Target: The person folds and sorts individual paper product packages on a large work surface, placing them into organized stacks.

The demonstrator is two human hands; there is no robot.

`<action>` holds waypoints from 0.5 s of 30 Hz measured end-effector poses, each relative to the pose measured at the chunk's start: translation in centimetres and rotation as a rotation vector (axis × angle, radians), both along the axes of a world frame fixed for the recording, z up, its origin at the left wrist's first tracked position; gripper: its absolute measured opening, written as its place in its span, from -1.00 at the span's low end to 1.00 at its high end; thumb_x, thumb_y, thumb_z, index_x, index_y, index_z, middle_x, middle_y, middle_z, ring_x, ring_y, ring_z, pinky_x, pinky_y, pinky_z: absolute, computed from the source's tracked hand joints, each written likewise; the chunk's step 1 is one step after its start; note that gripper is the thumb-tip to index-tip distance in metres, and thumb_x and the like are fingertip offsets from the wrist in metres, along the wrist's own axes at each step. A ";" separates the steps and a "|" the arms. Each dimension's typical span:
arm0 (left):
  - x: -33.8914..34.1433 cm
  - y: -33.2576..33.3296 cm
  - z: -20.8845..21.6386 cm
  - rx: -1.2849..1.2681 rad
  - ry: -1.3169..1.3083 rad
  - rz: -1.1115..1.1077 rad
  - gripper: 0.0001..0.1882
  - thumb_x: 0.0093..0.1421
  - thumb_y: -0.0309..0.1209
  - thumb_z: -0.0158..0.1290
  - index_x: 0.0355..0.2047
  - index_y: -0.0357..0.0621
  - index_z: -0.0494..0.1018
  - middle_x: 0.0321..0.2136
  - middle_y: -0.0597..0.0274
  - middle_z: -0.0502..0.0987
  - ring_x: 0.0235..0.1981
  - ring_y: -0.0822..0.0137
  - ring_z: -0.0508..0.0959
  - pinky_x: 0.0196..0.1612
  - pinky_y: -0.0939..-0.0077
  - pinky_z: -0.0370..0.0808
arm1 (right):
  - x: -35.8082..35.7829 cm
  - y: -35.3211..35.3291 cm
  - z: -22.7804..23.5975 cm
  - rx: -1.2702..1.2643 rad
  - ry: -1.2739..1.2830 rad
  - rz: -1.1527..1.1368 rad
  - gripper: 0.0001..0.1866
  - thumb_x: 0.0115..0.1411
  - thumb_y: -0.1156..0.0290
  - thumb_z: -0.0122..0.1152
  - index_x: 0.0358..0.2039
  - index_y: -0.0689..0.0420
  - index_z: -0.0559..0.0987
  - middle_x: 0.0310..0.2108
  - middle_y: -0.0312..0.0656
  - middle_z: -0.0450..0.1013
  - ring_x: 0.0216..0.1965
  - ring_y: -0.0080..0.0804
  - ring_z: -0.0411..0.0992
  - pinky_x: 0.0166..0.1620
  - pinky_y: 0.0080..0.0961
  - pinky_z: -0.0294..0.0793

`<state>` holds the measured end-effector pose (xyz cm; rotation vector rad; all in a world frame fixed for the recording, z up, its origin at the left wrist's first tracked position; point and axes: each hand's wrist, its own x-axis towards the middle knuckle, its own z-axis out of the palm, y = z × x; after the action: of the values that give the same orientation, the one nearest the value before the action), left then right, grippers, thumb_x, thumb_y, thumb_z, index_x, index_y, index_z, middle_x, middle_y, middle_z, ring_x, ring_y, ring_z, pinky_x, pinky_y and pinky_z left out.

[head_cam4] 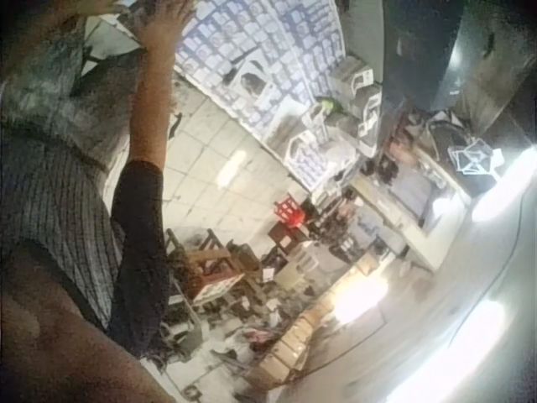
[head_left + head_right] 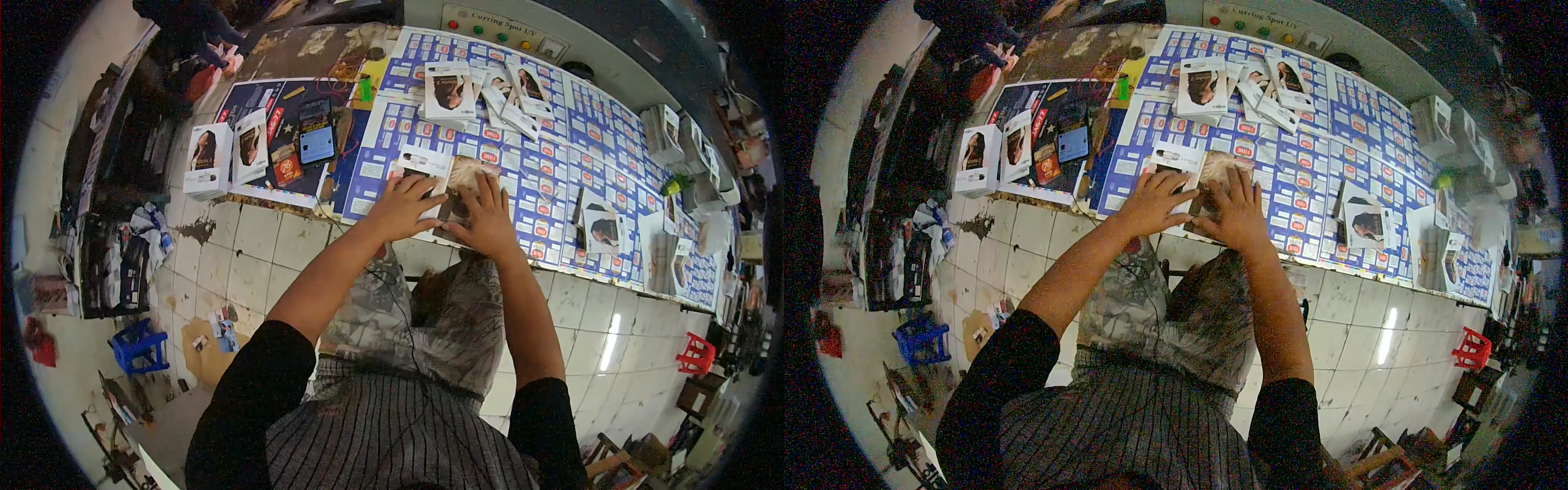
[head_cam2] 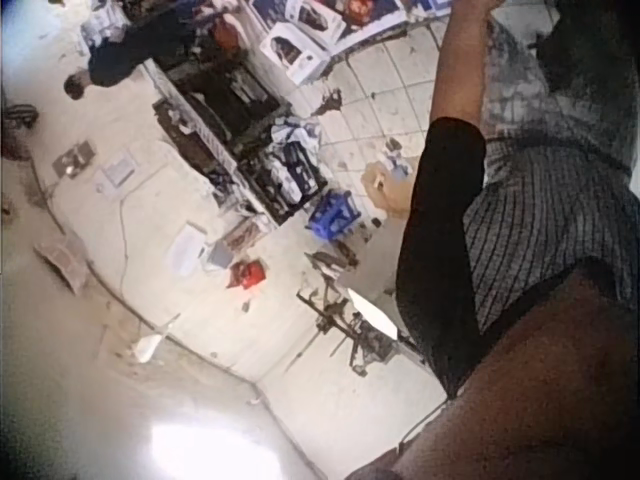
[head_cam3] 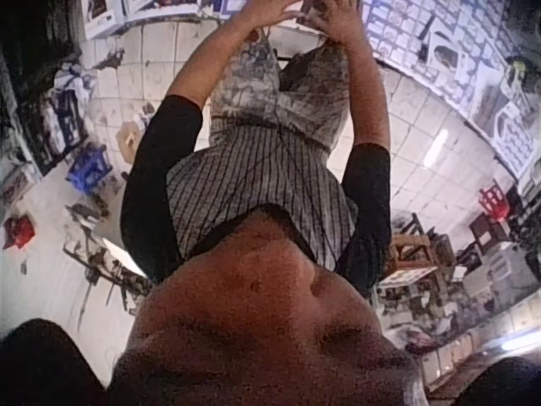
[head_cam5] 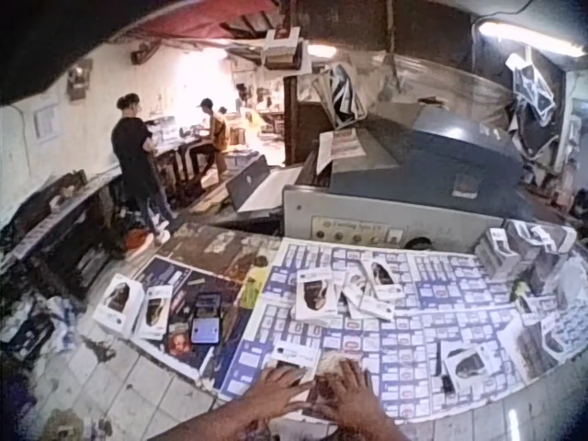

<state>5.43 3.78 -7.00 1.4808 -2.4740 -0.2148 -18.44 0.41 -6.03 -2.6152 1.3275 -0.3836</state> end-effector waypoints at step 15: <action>0.3 -0.2 -0.3 0.038 -0.014 -0.064 -0.40 0.33 0.11 -0.10 0.22 0.04 0.37 0.39 0.34 0.17 0.40 0.19 0.10 0.32 0.01 0.04 | -0.2 -0.2 -0.2 0.047 0.100 0.059 -0.06 0.05 -0.42 0.14 0.33 -0.09 0.32 0.45 0.04 -0.08 0.48 0.05 -0.18 0.39 0.22 -0.23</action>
<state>5.71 3.54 -7.27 1.4235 -2.5447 -0.2656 -18.59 0.17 -6.24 -2.6594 1.2689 -0.2124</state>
